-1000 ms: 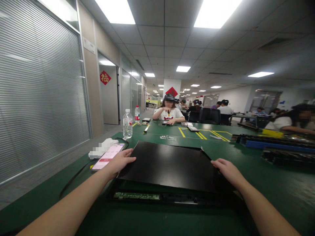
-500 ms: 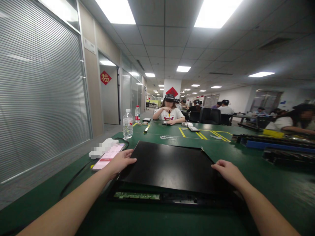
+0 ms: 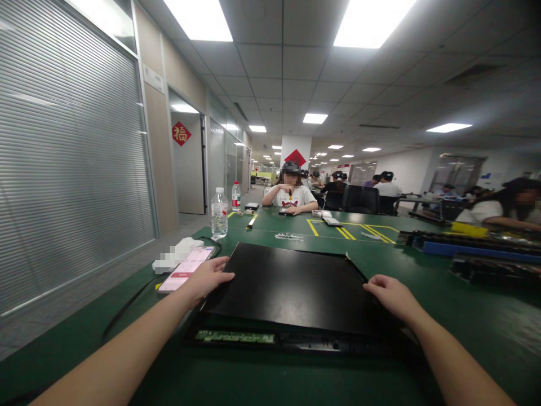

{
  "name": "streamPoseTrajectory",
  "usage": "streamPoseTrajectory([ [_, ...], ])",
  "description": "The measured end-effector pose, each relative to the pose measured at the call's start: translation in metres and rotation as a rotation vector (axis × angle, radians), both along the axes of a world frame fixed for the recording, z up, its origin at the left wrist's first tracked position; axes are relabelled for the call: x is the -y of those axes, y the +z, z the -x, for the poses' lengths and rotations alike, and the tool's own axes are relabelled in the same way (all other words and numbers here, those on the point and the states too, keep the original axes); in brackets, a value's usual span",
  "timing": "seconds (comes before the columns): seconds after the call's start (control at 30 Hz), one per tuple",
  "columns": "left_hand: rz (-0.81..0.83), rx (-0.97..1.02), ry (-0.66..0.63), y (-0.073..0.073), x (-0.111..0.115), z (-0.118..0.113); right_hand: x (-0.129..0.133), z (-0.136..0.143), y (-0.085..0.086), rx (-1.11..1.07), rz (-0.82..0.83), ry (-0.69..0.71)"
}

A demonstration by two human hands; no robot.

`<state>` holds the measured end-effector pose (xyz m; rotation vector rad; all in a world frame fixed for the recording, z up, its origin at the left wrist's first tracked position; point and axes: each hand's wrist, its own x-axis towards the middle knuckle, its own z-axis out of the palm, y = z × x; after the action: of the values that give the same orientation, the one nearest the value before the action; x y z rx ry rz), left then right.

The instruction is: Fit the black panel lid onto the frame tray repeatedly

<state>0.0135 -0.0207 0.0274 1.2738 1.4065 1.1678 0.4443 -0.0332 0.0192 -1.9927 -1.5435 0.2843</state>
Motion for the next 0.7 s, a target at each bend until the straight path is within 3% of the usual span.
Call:
streamPoseTrajectory([
  [0.4,0.017,0.064,0.034,-0.002,-0.002,-0.002,-0.005,-0.013,0.001,-0.053,-0.052,-0.092],
  [0.7,0.089,0.156,0.026,0.0,-0.001,-0.002,-0.018,-0.025,-0.021,-0.119,0.057,-0.036],
])
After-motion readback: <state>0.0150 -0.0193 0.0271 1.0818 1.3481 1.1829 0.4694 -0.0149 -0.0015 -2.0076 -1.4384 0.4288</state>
